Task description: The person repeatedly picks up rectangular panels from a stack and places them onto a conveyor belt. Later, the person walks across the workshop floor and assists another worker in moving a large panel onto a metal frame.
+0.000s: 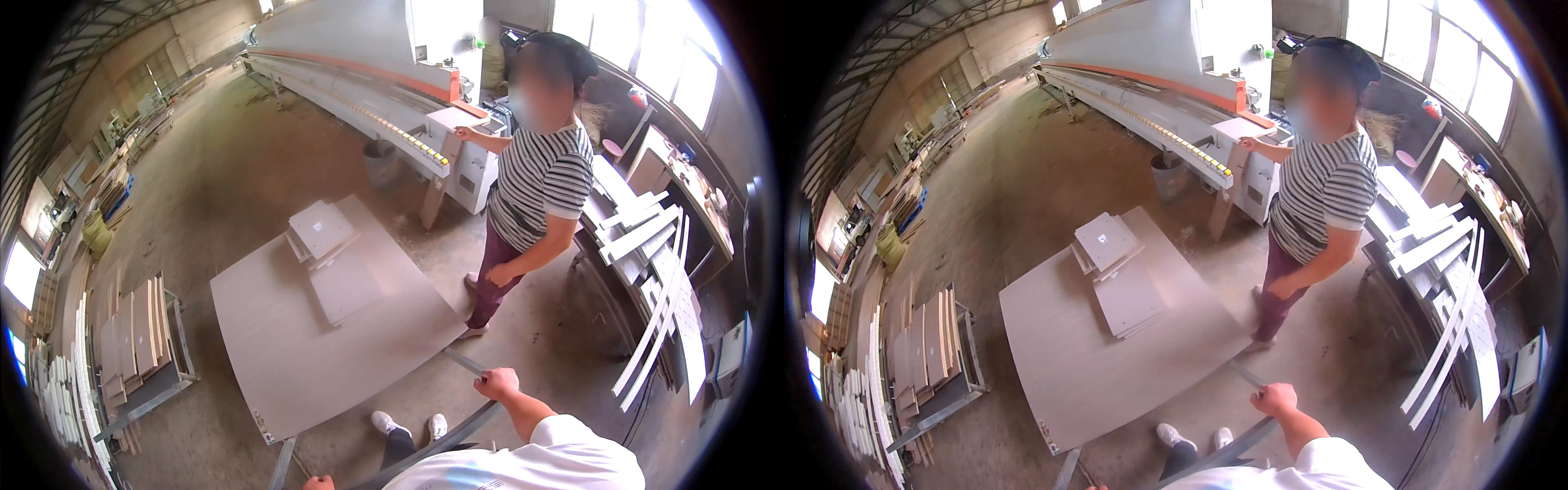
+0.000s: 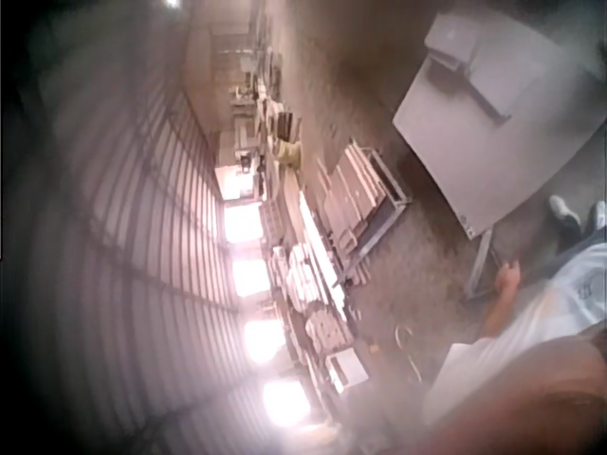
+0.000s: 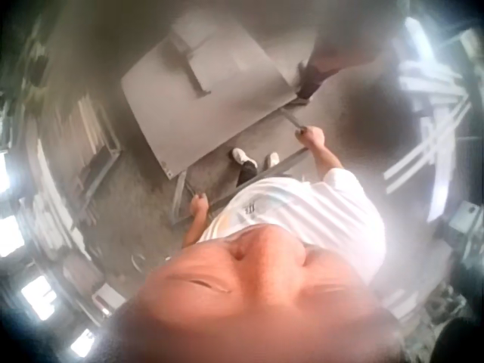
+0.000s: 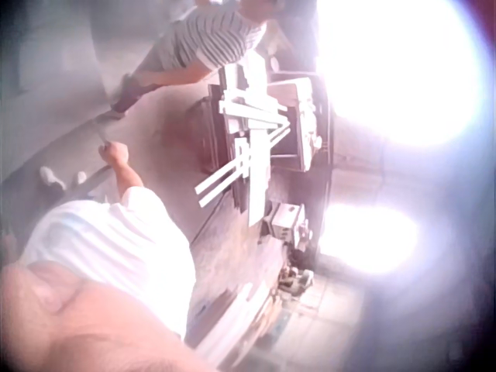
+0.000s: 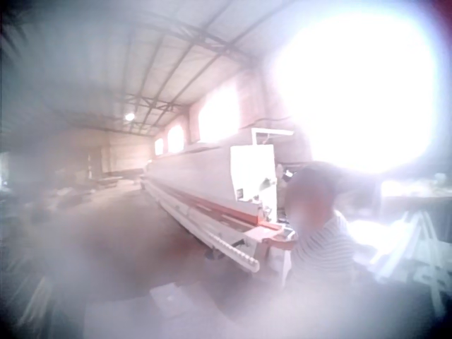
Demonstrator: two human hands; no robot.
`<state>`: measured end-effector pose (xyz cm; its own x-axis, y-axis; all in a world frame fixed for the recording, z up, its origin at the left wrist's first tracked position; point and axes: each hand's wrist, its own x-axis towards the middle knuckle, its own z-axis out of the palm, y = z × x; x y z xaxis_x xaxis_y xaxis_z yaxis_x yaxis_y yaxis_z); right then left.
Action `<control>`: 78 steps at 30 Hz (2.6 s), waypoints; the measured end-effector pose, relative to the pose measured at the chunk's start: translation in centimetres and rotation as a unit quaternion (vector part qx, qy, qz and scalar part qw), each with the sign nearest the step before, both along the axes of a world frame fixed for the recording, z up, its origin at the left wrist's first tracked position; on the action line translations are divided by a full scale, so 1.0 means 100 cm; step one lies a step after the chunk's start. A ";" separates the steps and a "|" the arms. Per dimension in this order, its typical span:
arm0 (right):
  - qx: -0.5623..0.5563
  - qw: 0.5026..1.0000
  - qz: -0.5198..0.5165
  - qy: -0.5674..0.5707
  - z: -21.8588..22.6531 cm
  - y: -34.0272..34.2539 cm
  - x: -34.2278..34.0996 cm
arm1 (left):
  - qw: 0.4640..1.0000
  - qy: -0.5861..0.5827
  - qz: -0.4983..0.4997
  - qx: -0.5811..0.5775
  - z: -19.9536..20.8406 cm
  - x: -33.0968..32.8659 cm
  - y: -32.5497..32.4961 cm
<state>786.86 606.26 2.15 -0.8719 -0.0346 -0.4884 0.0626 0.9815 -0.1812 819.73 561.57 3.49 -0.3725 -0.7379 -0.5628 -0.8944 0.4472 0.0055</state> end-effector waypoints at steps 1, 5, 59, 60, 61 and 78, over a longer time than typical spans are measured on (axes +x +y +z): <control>-0.002 1.000 0.000 0.004 -0.003 0.002 0.000 | 1.000 0.001 -0.003 0.002 0.000 -0.002 0.000; 0.000 1.000 0.002 0.006 -0.012 0.005 -0.003 | 1.000 -0.002 -0.007 0.012 0.001 -0.011 0.002; -0.022 0.996 0.025 0.088 -0.015 0.002 0.009 | 0.998 0.031 0.045 -0.042 -0.060 0.034 -0.015; -0.023 0.995 0.019 0.091 -0.014 0.005 0.011 | 0.998 0.033 0.039 -0.038 -0.033 0.023 -0.006; -0.028 0.995 0.021 0.094 -0.012 0.003 0.010 | 0.998 0.035 0.041 -0.036 -0.017 0.015 -0.004; -0.007 0.995 0.037 0.092 -0.017 0.007 0.010 | 0.995 0.074 0.023 -0.062 -0.048 0.034 -0.010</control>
